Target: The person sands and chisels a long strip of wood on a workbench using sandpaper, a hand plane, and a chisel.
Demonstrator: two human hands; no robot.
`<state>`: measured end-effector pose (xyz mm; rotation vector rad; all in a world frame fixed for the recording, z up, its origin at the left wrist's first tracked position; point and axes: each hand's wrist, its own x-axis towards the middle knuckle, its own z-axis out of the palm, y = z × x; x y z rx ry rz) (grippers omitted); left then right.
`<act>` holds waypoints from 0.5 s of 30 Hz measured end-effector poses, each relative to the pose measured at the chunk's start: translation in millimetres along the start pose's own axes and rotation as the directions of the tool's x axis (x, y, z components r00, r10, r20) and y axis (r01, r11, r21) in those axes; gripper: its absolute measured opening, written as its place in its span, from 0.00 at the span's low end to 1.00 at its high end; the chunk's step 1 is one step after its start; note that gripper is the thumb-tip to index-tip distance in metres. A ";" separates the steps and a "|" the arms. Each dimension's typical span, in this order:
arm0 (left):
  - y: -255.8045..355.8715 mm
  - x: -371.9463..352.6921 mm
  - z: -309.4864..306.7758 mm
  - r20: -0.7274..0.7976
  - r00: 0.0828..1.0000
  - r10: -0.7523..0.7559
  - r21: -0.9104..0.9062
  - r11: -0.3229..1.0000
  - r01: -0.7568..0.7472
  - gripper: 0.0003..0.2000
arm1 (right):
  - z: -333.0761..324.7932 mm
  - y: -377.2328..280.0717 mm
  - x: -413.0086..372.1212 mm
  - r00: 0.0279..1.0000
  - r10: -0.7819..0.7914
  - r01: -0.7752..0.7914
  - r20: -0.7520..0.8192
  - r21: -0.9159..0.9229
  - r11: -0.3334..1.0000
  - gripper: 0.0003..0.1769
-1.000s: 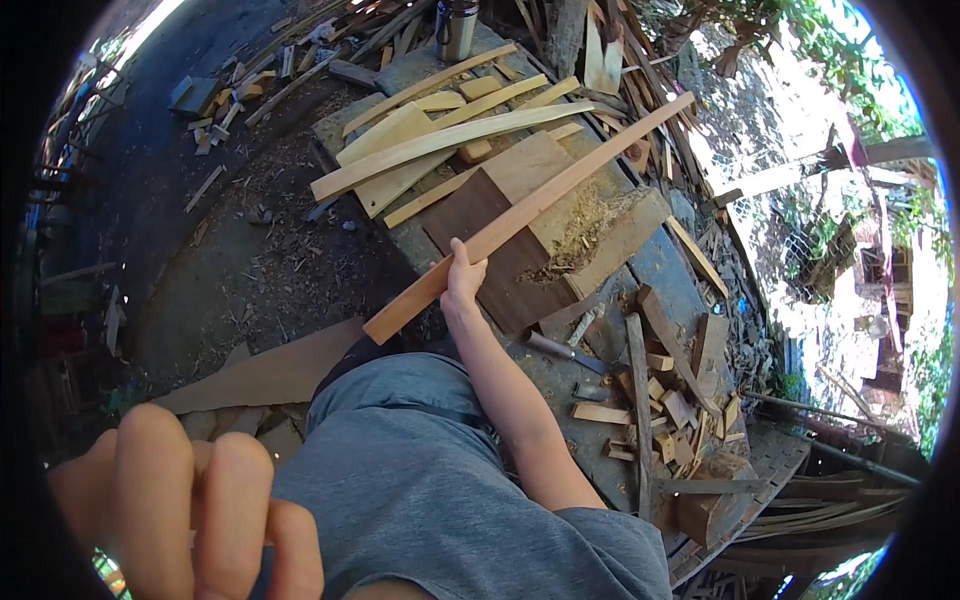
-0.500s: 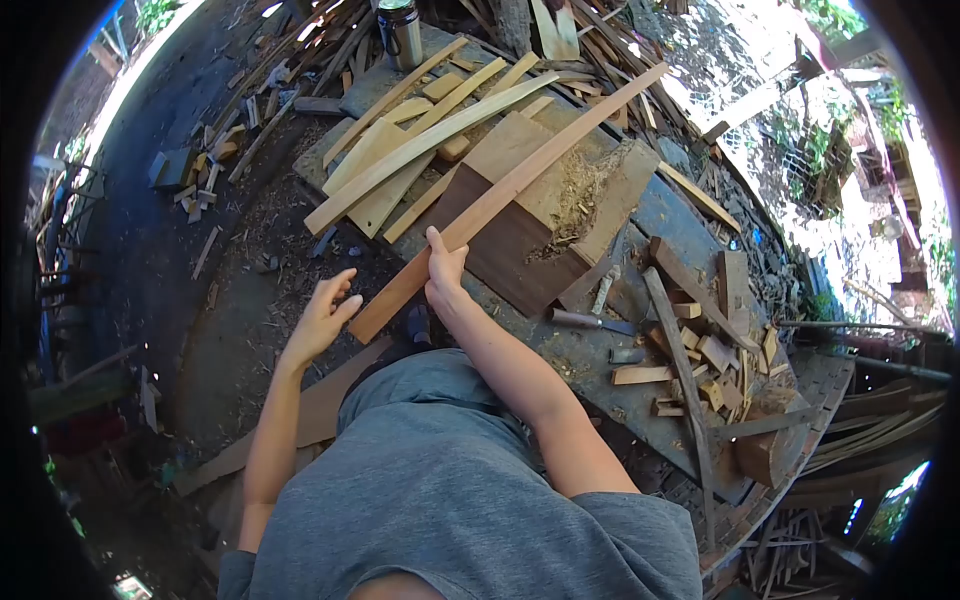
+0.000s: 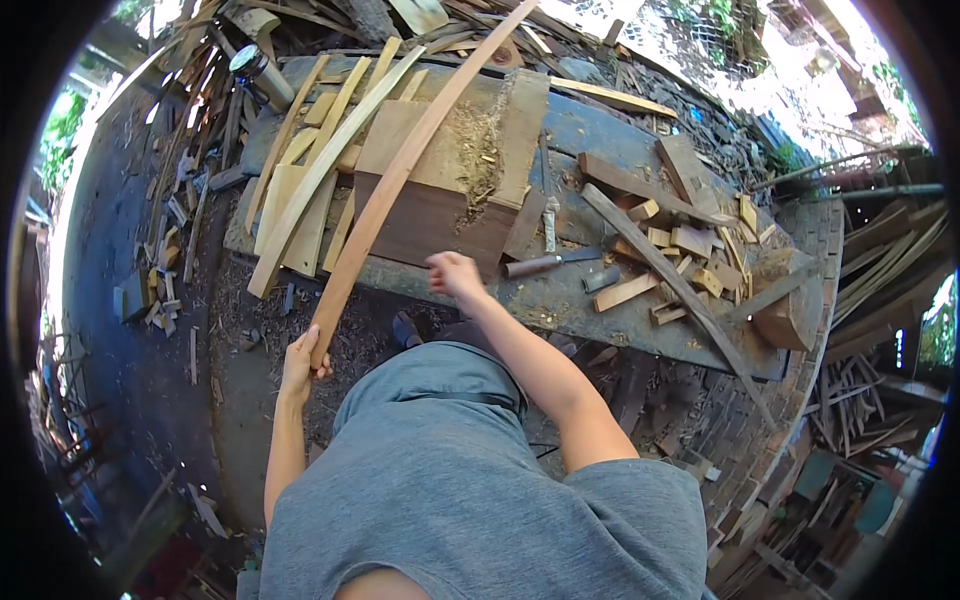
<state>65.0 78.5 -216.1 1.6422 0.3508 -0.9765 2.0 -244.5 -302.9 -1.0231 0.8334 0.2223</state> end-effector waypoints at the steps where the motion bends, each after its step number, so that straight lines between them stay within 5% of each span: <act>1: -1.4 1.6 -0.4 0.004 1.000 -0.003 0.011 1.000 0.003 0.17 | -25.9 12.0 0.8 0.992 -0.001 0.008 -0.126 0.057 0.998 0.09; 6: -0.1 -0.2 12.0 -0.063 0.997 -0.043 -0.081 0.996 0.037 0.19 | -124.4 55.4 -4.5 0.832 0.134 -0.046 -0.539 0.175 0.984 0.08; 10: 1.7 -4.7 26.6 -0.055 0.998 -0.035 -0.091 0.995 0.030 0.20 | -161.2 75.8 6.0 0.754 0.139 -0.088 -0.642 0.112 0.990 0.11; 15: 3.1 -8.3 47.8 -0.104 0.994 -0.038 -0.153 0.988 0.022 0.24 | -193.8 111.2 47.9 0.599 -0.226 -0.142 -0.769 -0.379 0.914 0.14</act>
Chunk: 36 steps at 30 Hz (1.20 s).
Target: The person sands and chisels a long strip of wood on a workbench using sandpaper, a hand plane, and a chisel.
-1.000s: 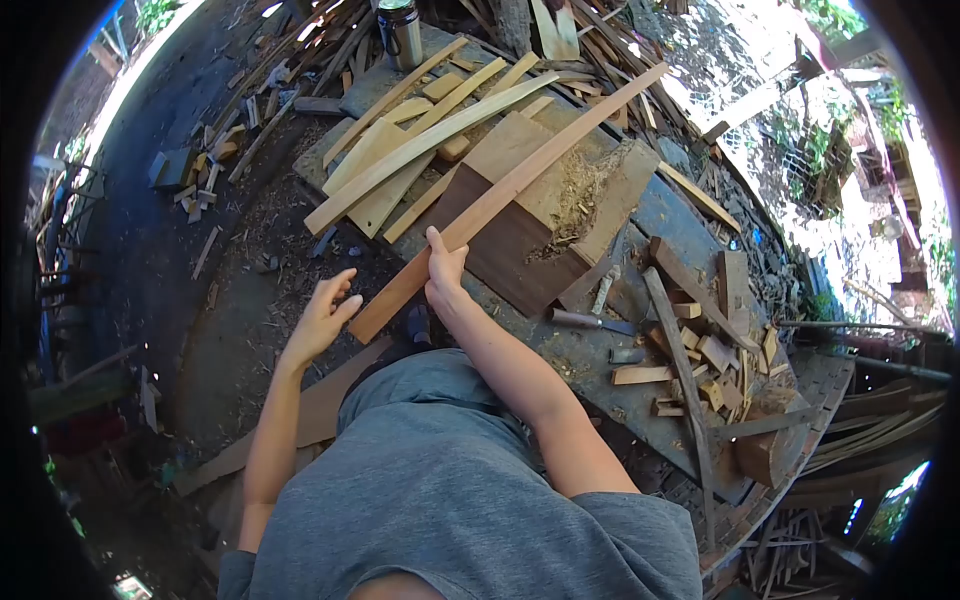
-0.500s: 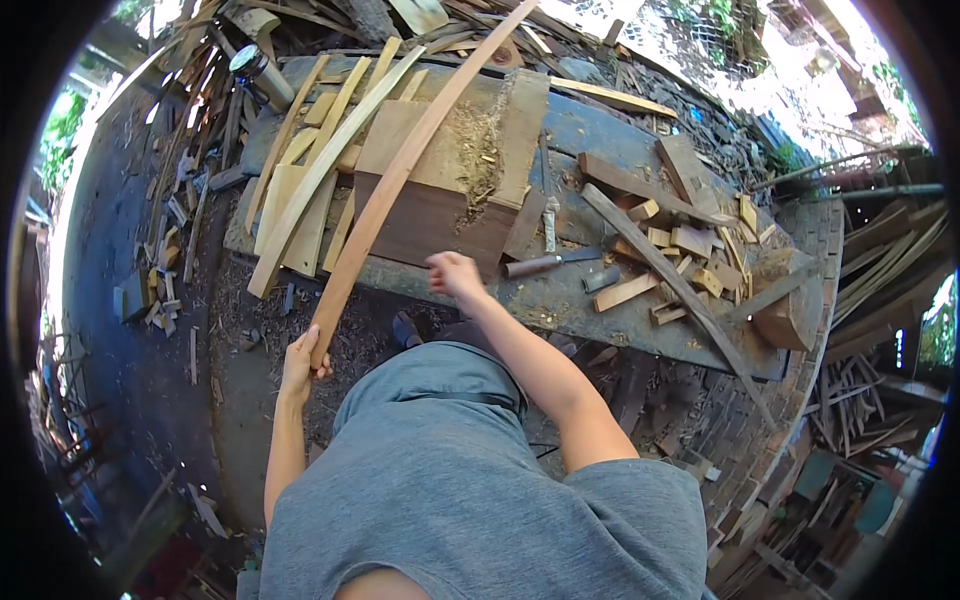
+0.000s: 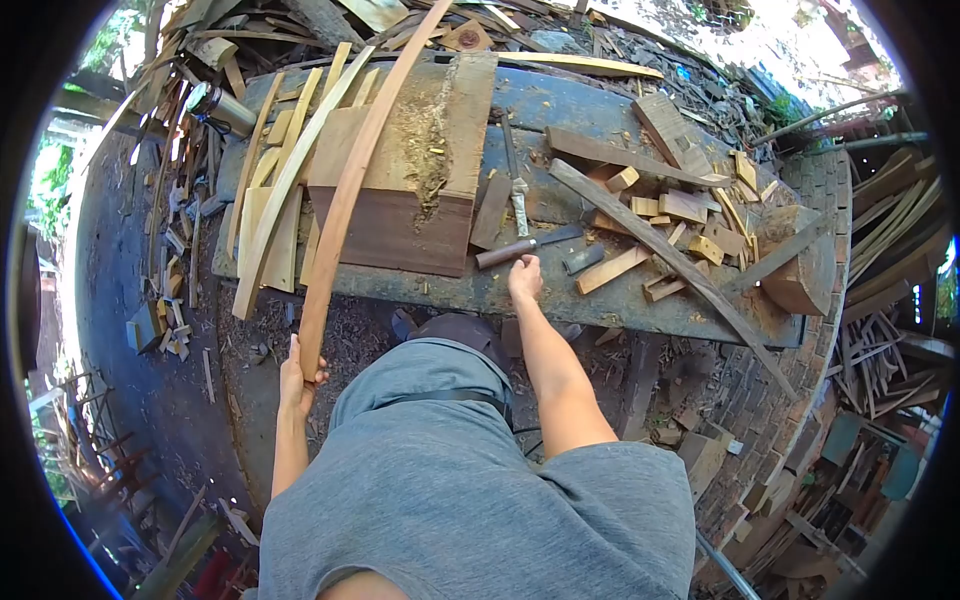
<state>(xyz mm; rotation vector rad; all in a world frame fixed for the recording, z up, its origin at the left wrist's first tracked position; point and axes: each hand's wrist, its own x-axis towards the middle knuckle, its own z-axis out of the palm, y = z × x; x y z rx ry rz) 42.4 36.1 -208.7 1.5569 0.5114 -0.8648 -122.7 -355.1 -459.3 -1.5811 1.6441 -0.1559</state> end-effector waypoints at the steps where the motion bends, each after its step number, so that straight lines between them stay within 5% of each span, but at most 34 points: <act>1: -2.4 0.0 2.6 -0.002 1.000 -0.002 0.002 1.000 0.002 0.24 | 6.1 4.2 3.6 0.992 -0.102 0.096 -0.070 -0.080 0.992 0.15; 8: -15.0 -6.5 21.8 -0.031 1.000 -0.004 -0.054 0.999 0.003 0.24 | 4.8 10.2 9.9 0.990 -0.136 0.127 -0.036 -0.186 0.974 0.16; 14: -24.4 -13.0 39.0 -0.058 0.997 -0.046 -0.109 0.993 0.040 0.24 | -8.3 16.5 17.0 0.979 -0.182 0.189 0.092 -0.072 0.979 0.16; 23: -22.3 -15.0 59.7 -0.087 0.994 -0.060 -0.116 0.992 0.049 0.24 | -69.9 -42.5 1.6 0.975 -0.148 0.196 0.166 -0.322 0.926 0.16; 24: -21.4 -15.5 60.3 -0.081 0.995 -0.062 -0.116 0.992 0.053 0.24 | -83.3 -53.0 -0.4 0.976 -0.160 0.209 0.150 -0.423 0.882 0.14; 26: -19.7 -17.6 63.5 -0.108 0.992 -0.058 -0.118 0.992 0.045 0.25 | -102.2 -40.6 13.8 0.880 -0.452 0.444 0.146 -0.588 0.676 0.08; 28: -21.8 -18.6 60.0 -0.105 0.993 -0.057 -0.117 0.992 0.044 0.27 | -126.6 -36.9 27.3 0.779 -0.615 0.516 0.120 -0.680 0.521 0.12; 36: -15.9 -19.2 46.3 -0.123 0.992 -0.022 -0.240 0.971 -0.008 0.24 | -159.9 -1.7 76.9 0.796 -0.541 0.541 0.271 -0.719 0.436 0.17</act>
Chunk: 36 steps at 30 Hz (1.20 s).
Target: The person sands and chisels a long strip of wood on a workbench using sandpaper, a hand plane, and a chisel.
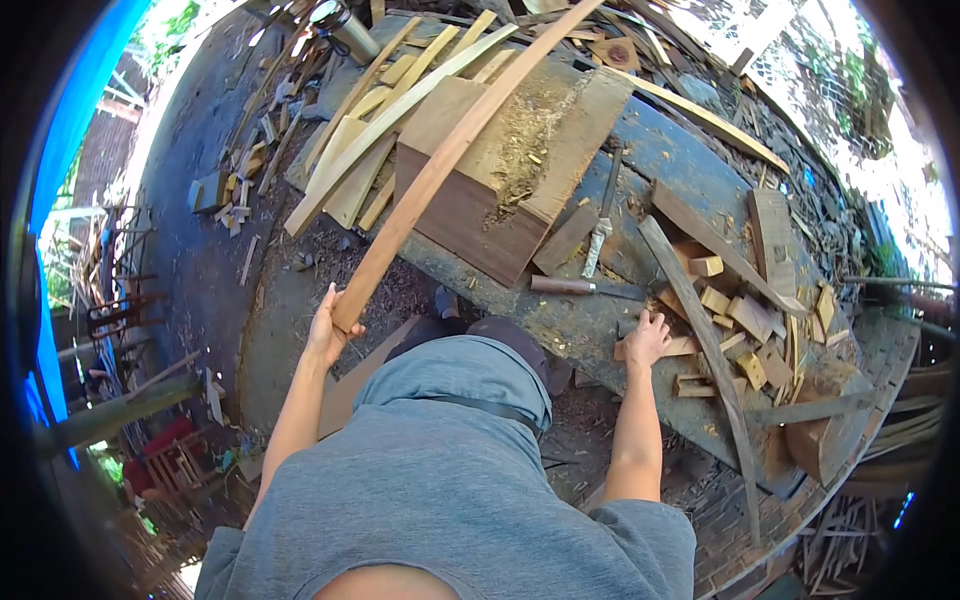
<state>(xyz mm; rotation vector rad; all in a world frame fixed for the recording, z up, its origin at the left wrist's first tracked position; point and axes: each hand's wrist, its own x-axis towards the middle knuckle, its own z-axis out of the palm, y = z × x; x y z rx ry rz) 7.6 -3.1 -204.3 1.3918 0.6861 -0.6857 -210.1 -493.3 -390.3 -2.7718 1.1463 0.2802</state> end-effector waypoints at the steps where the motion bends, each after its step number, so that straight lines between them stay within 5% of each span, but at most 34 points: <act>1: -1.1 -0.1 -1.4 -0.004 1.000 0.003 -0.010 1.000 -0.003 0.24 | 0.5 0.7 2.3 1.000 -0.016 0.016 0.019 -0.023 1.000 0.17; 11: -9.8 2.7 -22.2 -0.101 0.989 0.109 -0.149 0.981 -0.124 0.13 | -19.5 6.6 16.8 0.968 -0.201 0.217 0.149 -0.097 0.971 0.21; 13: -12.8 3.8 -21.7 -0.056 0.993 0.105 -0.180 0.977 -0.113 0.14 | -18.1 3.9 15.1 0.962 -0.171 0.165 0.212 0.045 0.985 0.21; 15: -16.0 6.2 -20.7 -0.057 0.995 0.086 -0.253 0.962 -0.098 0.15 | -18.3 -3.6 11.8 0.962 -0.237 0.223 0.138 0.111 0.968 0.18; 17: -19.7 8.6 -21.4 -0.065 0.996 0.062 -0.323 0.943 -0.079 0.15 | -19.8 -15.5 7.9 0.994 -0.108 0.104 -0.009 0.364 0.926 0.14; 19: -19.5 10.8 -20.2 -0.049 0.999 0.009 -0.444 0.896 -0.030 0.17 | -16.9 -20.9 10.7 0.991 -0.119 0.131 -0.055 0.415 0.900 0.13; 21: -19.7 9.2 -17.3 -0.096 0.995 0.005 -0.459 0.887 -0.048 0.17 | -19.7 -32.3 15.1 0.990 -0.046 0.119 -0.132 0.622 0.774 0.12; 22: -17.8 7.2 -16.9 -0.056 0.998 0.008 -0.473 0.880 -0.034 0.17 | -49.6 -57.3 10.7 0.979 0.075 -0.200 0.188 0.852 0.483 0.11; 25: -9.3 -5.6 -15.0 0.059 0.997 0.048 -0.487 0.873 -0.013 0.16 | -85.5 -101.2 9.0 0.925 0.074 -0.379 0.373 0.920 0.099 0.13; 26: -4.9 -10.3 -12.2 0.149 0.986 0.080 -0.479 0.878 0.001 0.16 | -91.3 -112.3 10.9 0.926 0.067 -0.378 0.372 0.920 0.102 0.13; 29: 5.9 -21.1 -4.2 0.269 0.961 0.066 -0.495 0.865 0.079 0.18 | -120.6 -158.8 9.5 0.914 -0.179 -0.388 0.363 0.912 -0.134 0.18; 32: 16.5 -25.1 9.2 0.462 0.882 0.093 -0.426 0.895 0.129 0.22 | -167.9 -218.2 -0.5 0.847 -0.402 -0.404 0.348 0.913 -0.061 0.18; 34: 18.4 -24.1 16.5 0.498 0.860 0.112 -0.387 0.916 0.105 0.24 | -182.3 -252.3 -5.2 0.793 -0.532 -0.383 0.297 0.922 -0.057 0.17; 36: 25.5 -31.7 28.9 0.471 0.878 0.085 -0.264 0.963 0.049 0.26 | -196.0 -281.4 -12.7 0.759 -0.596 -0.261 0.263 0.961 0.091 0.20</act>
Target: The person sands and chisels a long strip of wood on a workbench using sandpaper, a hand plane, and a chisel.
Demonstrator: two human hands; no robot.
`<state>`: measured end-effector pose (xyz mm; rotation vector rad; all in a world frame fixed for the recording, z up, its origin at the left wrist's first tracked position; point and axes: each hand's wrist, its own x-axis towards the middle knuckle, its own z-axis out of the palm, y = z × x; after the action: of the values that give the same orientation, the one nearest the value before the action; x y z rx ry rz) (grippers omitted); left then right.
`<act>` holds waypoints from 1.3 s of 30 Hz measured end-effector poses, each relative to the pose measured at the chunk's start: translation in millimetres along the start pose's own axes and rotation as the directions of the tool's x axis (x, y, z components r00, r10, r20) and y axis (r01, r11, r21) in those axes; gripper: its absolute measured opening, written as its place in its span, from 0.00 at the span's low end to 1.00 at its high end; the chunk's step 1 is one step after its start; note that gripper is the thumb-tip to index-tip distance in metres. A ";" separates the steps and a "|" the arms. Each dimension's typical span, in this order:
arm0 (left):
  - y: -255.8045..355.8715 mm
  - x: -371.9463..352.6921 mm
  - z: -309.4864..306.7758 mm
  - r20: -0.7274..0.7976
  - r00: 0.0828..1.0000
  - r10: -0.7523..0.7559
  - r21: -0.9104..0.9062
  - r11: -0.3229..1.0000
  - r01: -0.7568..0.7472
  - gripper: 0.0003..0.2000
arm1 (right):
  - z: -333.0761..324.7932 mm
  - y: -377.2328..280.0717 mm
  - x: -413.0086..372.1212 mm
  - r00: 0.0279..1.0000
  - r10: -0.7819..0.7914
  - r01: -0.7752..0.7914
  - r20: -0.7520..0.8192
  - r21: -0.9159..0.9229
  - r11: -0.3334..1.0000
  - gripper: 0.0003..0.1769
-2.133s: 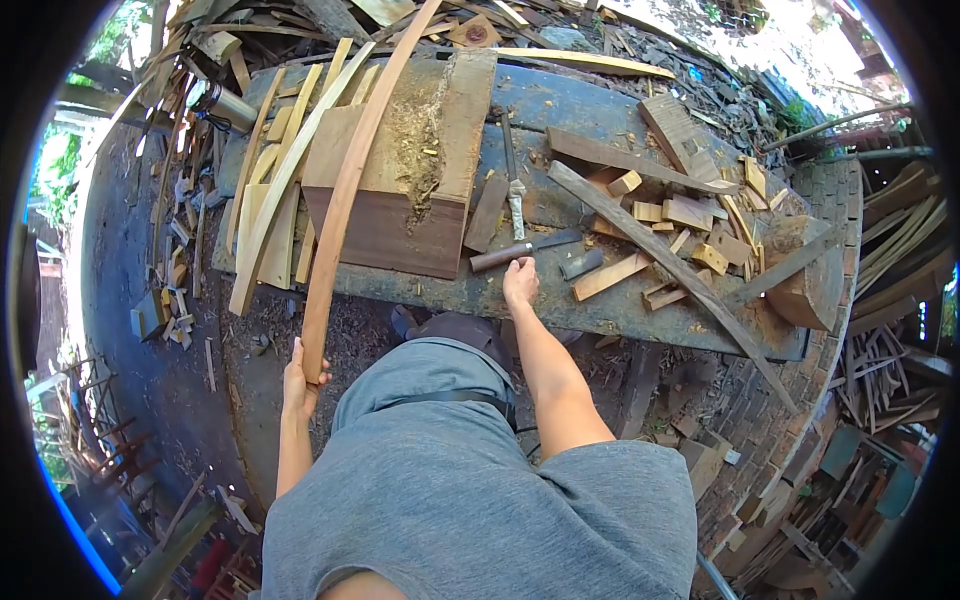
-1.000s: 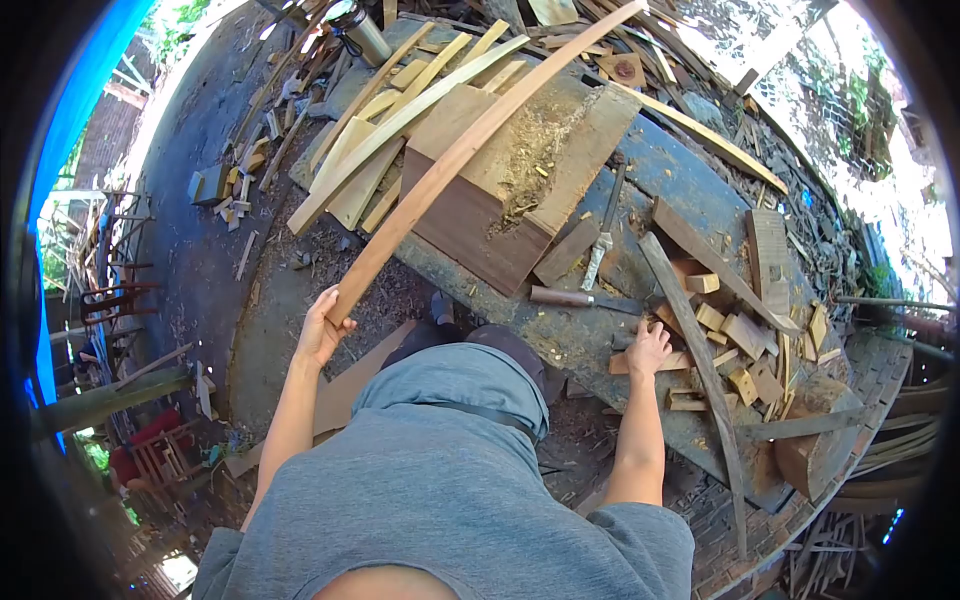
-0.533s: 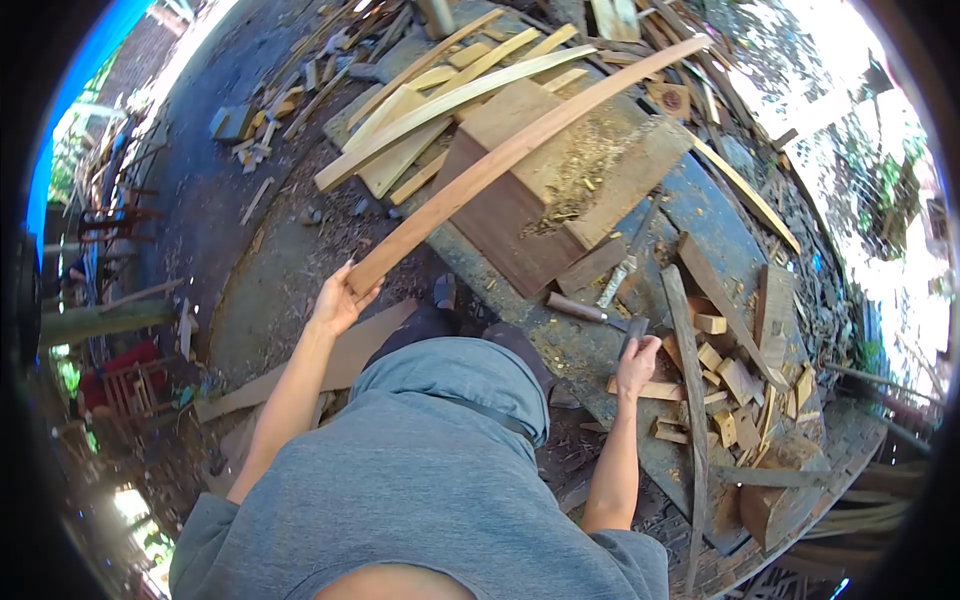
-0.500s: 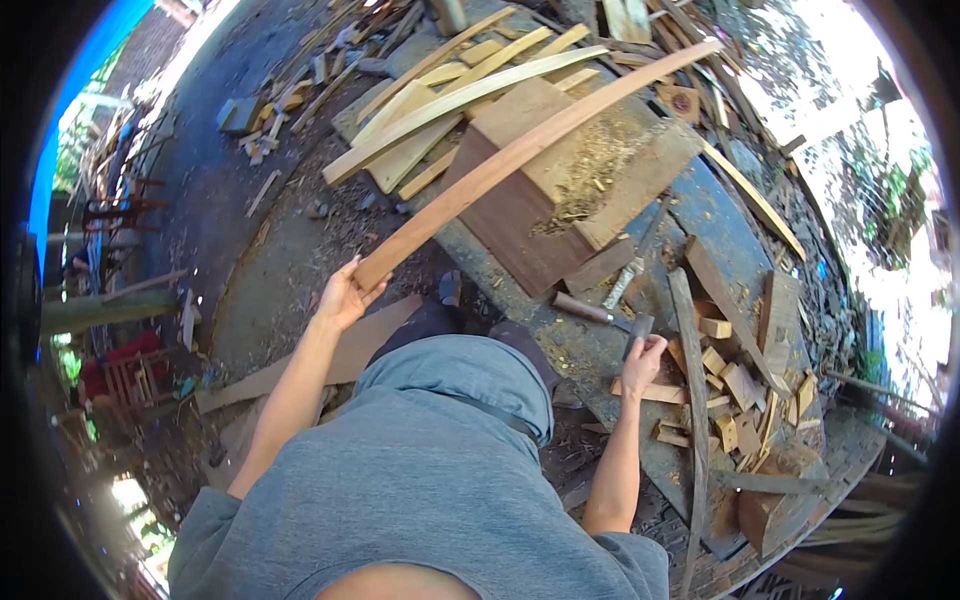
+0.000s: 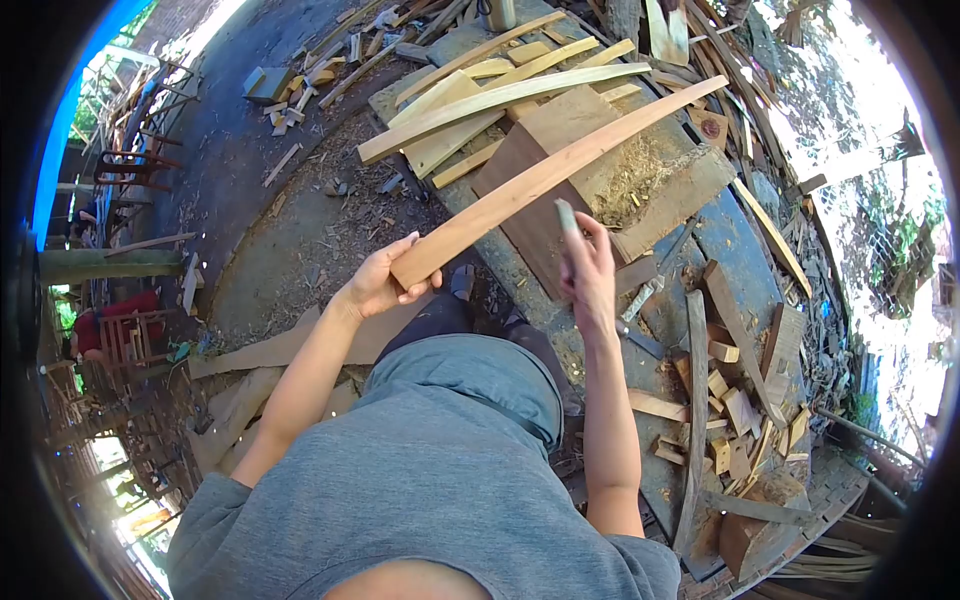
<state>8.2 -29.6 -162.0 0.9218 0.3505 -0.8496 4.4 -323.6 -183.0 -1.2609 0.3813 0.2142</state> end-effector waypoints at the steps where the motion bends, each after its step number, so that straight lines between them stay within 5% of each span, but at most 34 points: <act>1: 2.4 -1.9 4.4 0.001 1.000 0.003 0.000 1.000 -0.003 0.26 | 7.0 -1.9 5.2 0.999 -0.015 0.021 0.052 -0.119 0.993 0.22; 2: 4.3 -3.9 6.9 -0.017 0.999 -0.045 0.024 0.999 0.046 0.25 | 11.4 0.7 12.9 0.998 -0.016 0.022 0.055 -0.120 0.992 0.22; 4: 4.2 -3.8 9.2 -0.068 0.994 -0.087 0.113 0.989 0.094 0.24 | 19.6 8.2 26.6 0.970 -0.220 0.244 0.106 -0.408 0.879 0.26; 9: 4.7 -6.0 19.6 -0.054 0.998 -0.035 0.066 0.997 0.038 0.26 | 31.0 7.4 42.5 0.944 -0.309 0.316 0.116 -0.586 0.746 0.26; 11: 6.7 -7.4 20.2 -0.064 0.998 -0.023 0.054 0.998 0.027 0.27 | 34.2 11.6 44.6 0.853 -0.492 0.449 0.173 -0.724 0.524 0.26; 16: 10.7 4.2 -8.0 0.135 0.987 -0.084 -0.135 0.986 0.102 0.30 | 40.4 23.5 48.5 0.870 -0.476 0.323 0.131 -0.880 0.348 0.27; 24: 28.1 9.8 -13.8 0.194 0.969 -0.154 -0.059 0.984 0.168 0.28 | 89.0 30.9 42.5 0.879 -0.446 0.077 -0.171 -0.870 0.486 0.25; 27: 31.2 16.0 -21.2 0.257 0.951 -0.172 -0.096 0.975 0.203 0.27 | 125.5 44.8 3.0 0.872 -0.488 0.194 -0.044 -0.883 0.427 0.25; 29: 33.2 16.5 -28.7 0.150 0.974 -0.170 -0.083 0.979 0.184 0.28 | 158.2 49.4 -37.1 0.860 -0.507 0.332 0.057 -0.817 0.471 0.23; 31: 32.9 17.9 -37.4 0.084 0.982 -0.171 -0.020 0.985 0.173 0.28 | 175.2 35.5 -56.1 0.927 -0.369 0.250 0.061 -0.836 0.489 0.21; 33: 28.4 17.2 -53.7 0.194 0.967 -0.164 -0.022 0.985 0.172 0.28 | 171.3 33.8 -37.8 0.896 -0.431 0.272 0.105 -0.898 0.346 0.19; 37: 32.9 16.2 -50.3 0.229 0.968 -0.101 -0.008 0.994 0.106 0.31 | 159.8 32.5 31.8 0.806 -0.572 0.093 -0.148 -0.924 0.370 0.17; 39: 34.9 19.1 -60.3 0.243 0.966 -0.094 0.007 0.995 0.095 0.33 | 177.2 36.7 15.0 0.834 -0.532 0.066 -0.144 -0.932 0.356 0.17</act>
<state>52.0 21.1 -189.0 0.7909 0.1848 -1.0378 33.6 -144.5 -176.4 -2.5056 0.3947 -0.2708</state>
